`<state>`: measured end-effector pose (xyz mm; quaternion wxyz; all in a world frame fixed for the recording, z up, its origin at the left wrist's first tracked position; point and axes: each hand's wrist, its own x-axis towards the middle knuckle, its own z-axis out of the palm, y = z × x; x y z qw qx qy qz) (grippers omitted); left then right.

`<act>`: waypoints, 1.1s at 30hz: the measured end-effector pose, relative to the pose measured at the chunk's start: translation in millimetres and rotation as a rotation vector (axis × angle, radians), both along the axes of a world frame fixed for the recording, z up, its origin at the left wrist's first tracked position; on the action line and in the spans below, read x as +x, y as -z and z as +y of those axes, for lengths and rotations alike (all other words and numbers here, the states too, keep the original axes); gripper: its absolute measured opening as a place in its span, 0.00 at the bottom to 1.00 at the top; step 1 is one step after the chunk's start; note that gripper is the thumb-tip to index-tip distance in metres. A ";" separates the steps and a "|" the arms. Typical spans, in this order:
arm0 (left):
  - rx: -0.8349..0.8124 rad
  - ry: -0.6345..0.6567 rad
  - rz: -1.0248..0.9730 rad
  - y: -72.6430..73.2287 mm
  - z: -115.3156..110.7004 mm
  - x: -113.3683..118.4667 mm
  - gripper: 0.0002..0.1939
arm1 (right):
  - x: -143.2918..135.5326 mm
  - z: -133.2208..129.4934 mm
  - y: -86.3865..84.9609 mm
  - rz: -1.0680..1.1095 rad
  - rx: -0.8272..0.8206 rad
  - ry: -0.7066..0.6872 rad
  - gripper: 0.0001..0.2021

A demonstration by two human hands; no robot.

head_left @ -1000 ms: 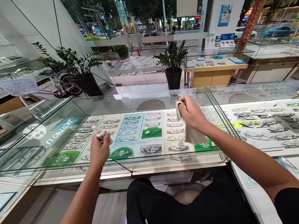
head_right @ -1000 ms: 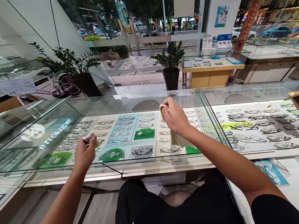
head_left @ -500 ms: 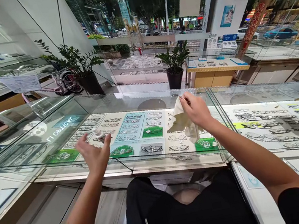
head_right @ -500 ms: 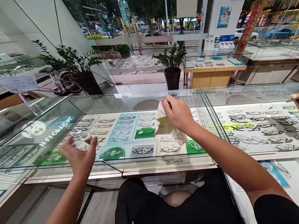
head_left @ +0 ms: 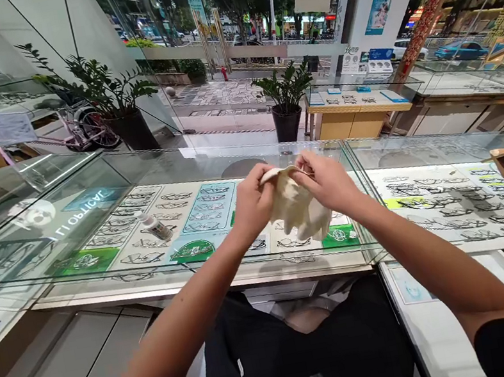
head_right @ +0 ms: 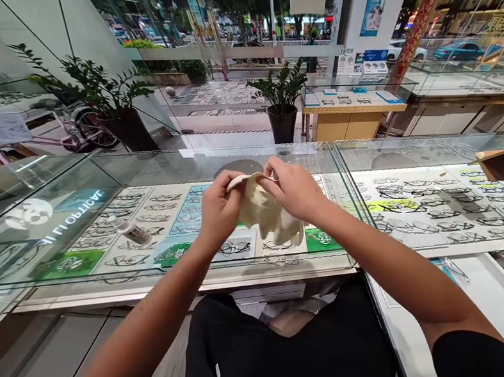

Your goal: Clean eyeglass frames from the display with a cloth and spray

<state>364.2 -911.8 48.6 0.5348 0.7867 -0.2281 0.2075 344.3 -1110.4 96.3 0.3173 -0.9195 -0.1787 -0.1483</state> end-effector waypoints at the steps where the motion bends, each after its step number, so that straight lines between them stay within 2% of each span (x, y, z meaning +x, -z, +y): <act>1: -0.003 -0.004 0.000 -4.1 3.6 3.1 0.12 | 2.3 -9.2 -2.0 0.046 -0.014 -0.033 0.10; 5: 0.048 -0.069 0.001 -17.2 22.3 24.5 0.12 | 28.9 -48.1 -5.9 0.387 -0.134 -0.282 0.10; 7: 0.073 -0.125 0.023 -18.7 34.4 47.6 0.11 | 52.1 -60.9 -3.3 0.495 -0.226 -0.298 0.08; 9: 0.120 -0.186 0.097 -15.3 47.9 79.0 0.11 | 77.2 -66.5 1.9 0.468 -0.319 -0.113 0.05; 11: 0.195 -0.241 0.262 -7.1 61.2 112.7 0.13 | 97.9 -67.4 7.6 0.401 -0.378 0.091 0.06; 12: 0.256 -0.278 0.352 -1.7 67.1 127.7 0.14 | 104.5 -67.4 9.9 0.375 -0.390 0.162 0.08; 14: 0.437 -0.439 0.452 10.4 75.9 149.2 0.19 | 106.4 -69.1 12.0 0.323 -0.387 0.223 0.12; 16: 0.593 -0.605 0.429 23.7 79.4 156.4 0.28 | 89.9 -75.5 11.6 0.277 -0.382 0.212 0.13; 18: 0.699 -0.655 0.336 39.1 77.4 150.2 0.31 | 54.4 -86.9 11.8 0.270 -0.375 0.118 0.13; 21: 0.862 -0.465 0.229 68.9 70.0 126.7 0.30 | -22.1 -109.2 20.8 0.469 -0.358 -0.143 0.15; 24: 1.015 -0.280 0.233 101.0 68.0 102.5 0.41 | -97.0 -135.8 47.0 0.768 -0.335 -0.395 0.16; 26: 1.067 -0.261 0.307 117.1 72.7 92.3 0.50 | -132.9 -160.5 74.9 0.931 -0.317 -0.349 0.16; 28: 1.081 -0.284 0.394 126.5 81.0 88.0 0.54 | -155.6 -193.7 109.5 1.061 -0.305 -0.256 0.18; 30: 1.078 -0.312 0.452 129.8 90.8 87.4 0.56 | -167.6 -233.7 146.7 1.205 -0.261 -0.142 0.20; 33: 1.080 -0.329 0.482 128.3 103.5 87.7 0.57 | -173.2 -295.7 196.0 1.284 -0.251 0.061 0.22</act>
